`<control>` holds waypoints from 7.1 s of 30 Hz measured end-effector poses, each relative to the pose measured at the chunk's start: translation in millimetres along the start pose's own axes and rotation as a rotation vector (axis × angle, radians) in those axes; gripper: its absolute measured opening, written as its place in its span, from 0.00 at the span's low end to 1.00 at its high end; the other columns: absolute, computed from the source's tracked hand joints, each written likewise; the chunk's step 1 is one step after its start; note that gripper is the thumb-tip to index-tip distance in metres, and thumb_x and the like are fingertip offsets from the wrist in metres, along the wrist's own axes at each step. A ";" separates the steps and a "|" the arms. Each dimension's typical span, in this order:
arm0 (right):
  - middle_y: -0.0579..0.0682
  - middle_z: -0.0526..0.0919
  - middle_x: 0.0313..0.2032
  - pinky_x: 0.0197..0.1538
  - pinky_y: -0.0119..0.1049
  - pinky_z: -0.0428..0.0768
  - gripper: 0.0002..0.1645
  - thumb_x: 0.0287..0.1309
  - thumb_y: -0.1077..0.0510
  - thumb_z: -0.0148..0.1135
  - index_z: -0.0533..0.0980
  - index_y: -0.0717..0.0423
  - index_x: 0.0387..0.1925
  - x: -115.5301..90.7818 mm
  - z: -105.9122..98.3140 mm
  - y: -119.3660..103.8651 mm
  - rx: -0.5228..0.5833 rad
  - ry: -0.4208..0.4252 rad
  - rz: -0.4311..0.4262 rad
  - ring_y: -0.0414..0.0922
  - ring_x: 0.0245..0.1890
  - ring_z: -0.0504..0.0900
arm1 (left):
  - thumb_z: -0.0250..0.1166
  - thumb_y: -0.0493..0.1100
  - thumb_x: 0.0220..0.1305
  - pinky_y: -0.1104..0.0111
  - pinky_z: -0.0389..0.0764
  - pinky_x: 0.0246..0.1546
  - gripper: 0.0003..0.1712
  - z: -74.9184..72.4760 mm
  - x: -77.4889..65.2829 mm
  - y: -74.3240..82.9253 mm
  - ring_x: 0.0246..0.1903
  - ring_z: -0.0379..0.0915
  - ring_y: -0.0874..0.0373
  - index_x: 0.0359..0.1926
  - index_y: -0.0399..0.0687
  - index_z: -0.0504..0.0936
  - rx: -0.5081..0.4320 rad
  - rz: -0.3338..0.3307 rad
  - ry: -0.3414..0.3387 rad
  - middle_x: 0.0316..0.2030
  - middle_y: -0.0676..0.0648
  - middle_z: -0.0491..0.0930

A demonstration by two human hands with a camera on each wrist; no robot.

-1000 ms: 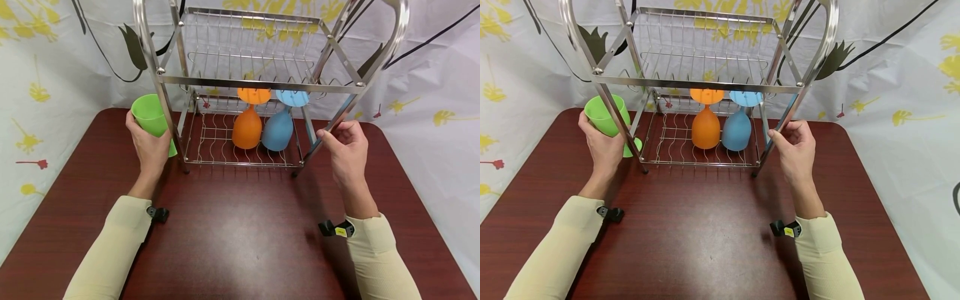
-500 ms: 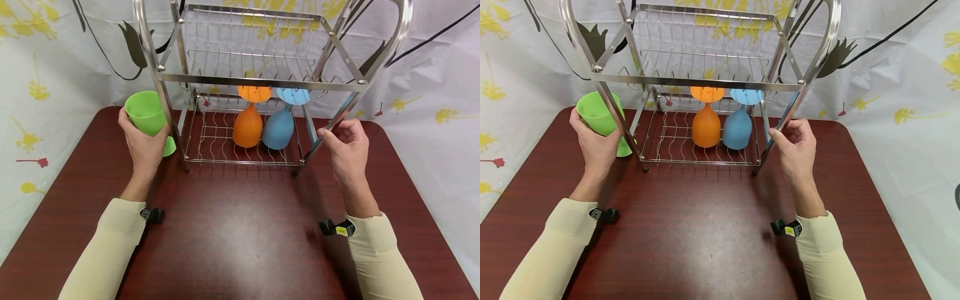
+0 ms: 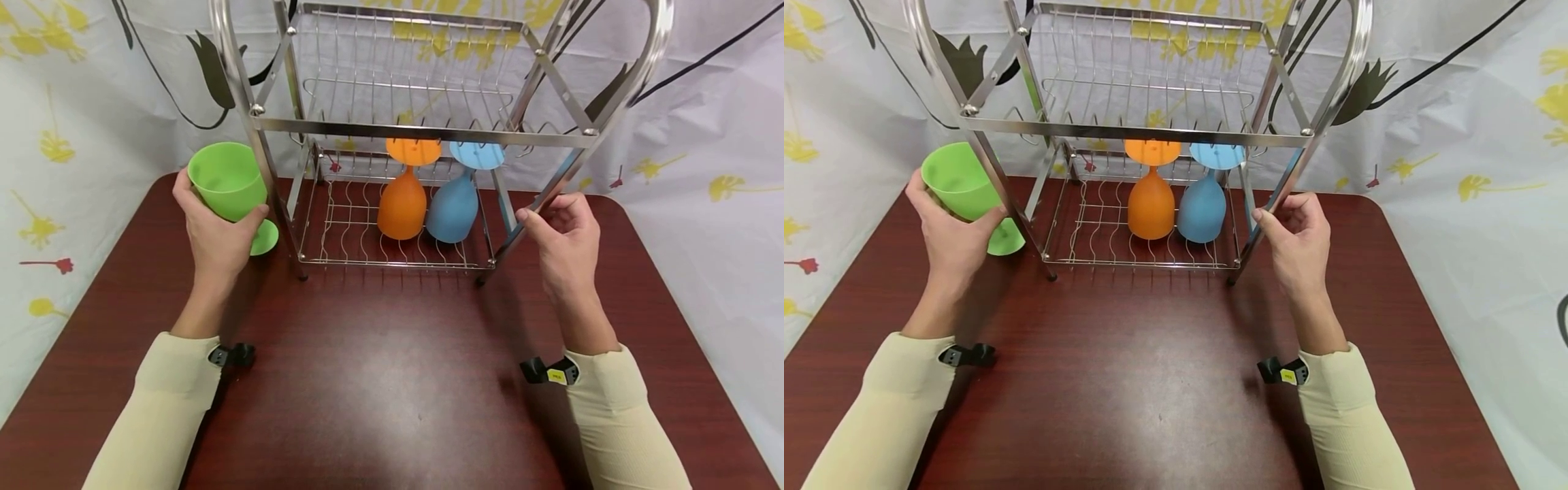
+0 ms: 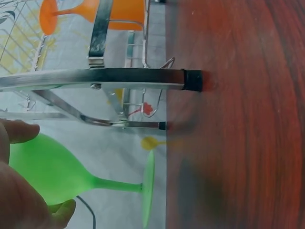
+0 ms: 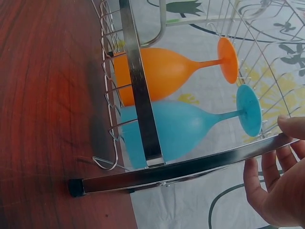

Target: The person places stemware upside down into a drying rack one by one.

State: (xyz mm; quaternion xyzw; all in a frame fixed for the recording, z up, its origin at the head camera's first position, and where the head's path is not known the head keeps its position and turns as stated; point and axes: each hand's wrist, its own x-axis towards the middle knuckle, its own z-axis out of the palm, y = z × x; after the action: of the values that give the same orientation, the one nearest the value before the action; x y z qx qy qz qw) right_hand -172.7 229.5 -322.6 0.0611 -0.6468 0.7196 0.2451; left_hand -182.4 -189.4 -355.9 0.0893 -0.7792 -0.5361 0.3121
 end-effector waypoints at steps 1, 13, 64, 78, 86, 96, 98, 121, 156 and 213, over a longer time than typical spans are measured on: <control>0.51 0.81 0.29 0.35 0.30 0.77 0.14 0.48 0.75 0.68 0.74 0.57 0.30 0.0 0.0 0.0 -0.005 -0.001 0.000 0.44 0.31 0.78 | 0.77 0.41 0.41 0.67 0.64 0.60 0.57 -1.4 0.3 0.0 0.58 0.65 0.60 0.70 0.58 0.53 -0.003 -0.001 -0.005 0.61 0.51 0.67; 0.51 0.81 0.29 0.33 0.29 0.77 0.15 0.48 0.75 0.68 0.74 0.55 0.29 -0.3 0.2 1.3 -0.012 -0.002 -0.002 0.43 0.30 0.78 | 0.78 0.36 0.35 0.70 0.64 0.58 0.58 -10.7 3.6 -1.4 0.57 0.66 0.60 0.67 0.53 0.56 -0.121 0.059 -0.066 0.60 0.50 0.69; 0.50 0.80 0.30 0.35 0.30 0.75 0.14 0.50 0.72 0.69 0.73 0.54 0.29 0.2 0.6 3.0 -0.059 0.007 -0.005 0.43 0.31 0.77 | 0.67 0.15 0.31 0.72 0.68 0.55 0.55 -43.5 3.4 -2.2 0.55 0.66 0.48 0.65 0.41 0.60 -0.566 0.100 -0.371 0.57 0.42 0.69; 0.50 0.80 0.29 0.34 0.29 0.75 0.14 0.49 0.72 0.69 0.74 0.54 0.29 -1.4 0.3 4.0 -0.049 0.012 0.002 0.43 0.30 0.76 | 0.64 0.13 0.29 0.72 0.70 0.54 0.55 -46.6 1.8 0.1 0.53 0.68 0.50 0.65 0.39 0.61 -0.632 0.105 -0.456 0.57 0.41 0.71; 0.50 0.80 0.29 0.35 0.30 0.75 0.13 0.49 0.72 0.70 0.74 0.56 0.29 -1.9 0.1 3.6 -0.054 0.020 0.011 0.43 0.31 0.76 | 0.63 0.14 0.28 0.71 0.71 0.53 0.54 -50.2 0.0 0.8 0.53 0.68 0.50 0.65 0.38 0.62 -0.639 0.121 -0.483 0.56 0.40 0.71; 0.51 0.80 0.30 0.34 0.30 0.76 0.14 0.50 0.72 0.69 0.73 0.55 0.29 -2.5 -0.9 4.2 -0.031 0.016 0.001 0.43 0.31 0.76 | 0.62 0.13 0.28 0.70 0.73 0.51 0.54 -52.4 -2.4 6.3 0.52 0.69 0.50 0.65 0.37 0.63 -0.649 0.123 -0.553 0.56 0.39 0.71; 0.51 0.80 0.30 0.34 0.29 0.76 0.14 0.49 0.72 0.70 0.73 0.56 0.29 -2.5 -0.7 4.1 -0.027 0.016 0.002 0.43 0.31 0.76 | 0.62 0.14 0.28 0.70 0.73 0.52 0.54 -53.4 -2.6 6.8 0.52 0.69 0.50 0.65 0.37 0.63 -0.645 0.129 -0.560 0.56 0.39 0.72; 0.50 0.81 0.29 0.34 0.30 0.74 0.14 0.48 0.73 0.70 0.74 0.57 0.28 -2.7 0.8 5.0 -0.034 0.024 0.009 0.43 0.30 0.76 | 0.60 0.13 0.24 0.67 0.73 0.52 0.56 -55.8 -7.1 14.7 0.51 0.69 0.47 0.65 0.35 0.63 -0.694 0.147 -0.595 0.55 0.36 0.72; 0.48 0.80 0.27 0.32 0.30 0.72 0.13 0.48 0.73 0.70 0.74 0.57 0.30 -1.9 1.1 4.9 -0.069 0.024 0.010 0.41 0.28 0.74 | 0.62 0.13 0.26 0.68 0.75 0.52 0.56 -51.1 -15.9 46.4 0.52 0.70 0.48 0.66 0.35 0.60 -0.708 0.224 -0.647 0.57 0.38 0.71; 0.53 0.81 0.31 0.34 0.29 0.79 0.18 0.42 0.81 0.64 0.76 0.64 0.35 -3.6 -1.4 -2.6 0.034 0.012 0.016 0.45 0.32 0.78 | 0.76 0.23 0.31 0.61 0.69 0.60 0.59 -21.3 -36.1 101.7 0.60 0.64 0.46 0.69 0.38 0.59 -0.372 0.463 -0.824 0.64 0.43 0.67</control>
State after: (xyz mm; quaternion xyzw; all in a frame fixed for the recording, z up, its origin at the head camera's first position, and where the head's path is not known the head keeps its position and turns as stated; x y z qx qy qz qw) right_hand -168.0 230.0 -321.9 0.0559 -0.6335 0.7328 0.2419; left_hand -121.6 -147.3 -274.4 -0.3619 -0.7283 -0.5732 0.0999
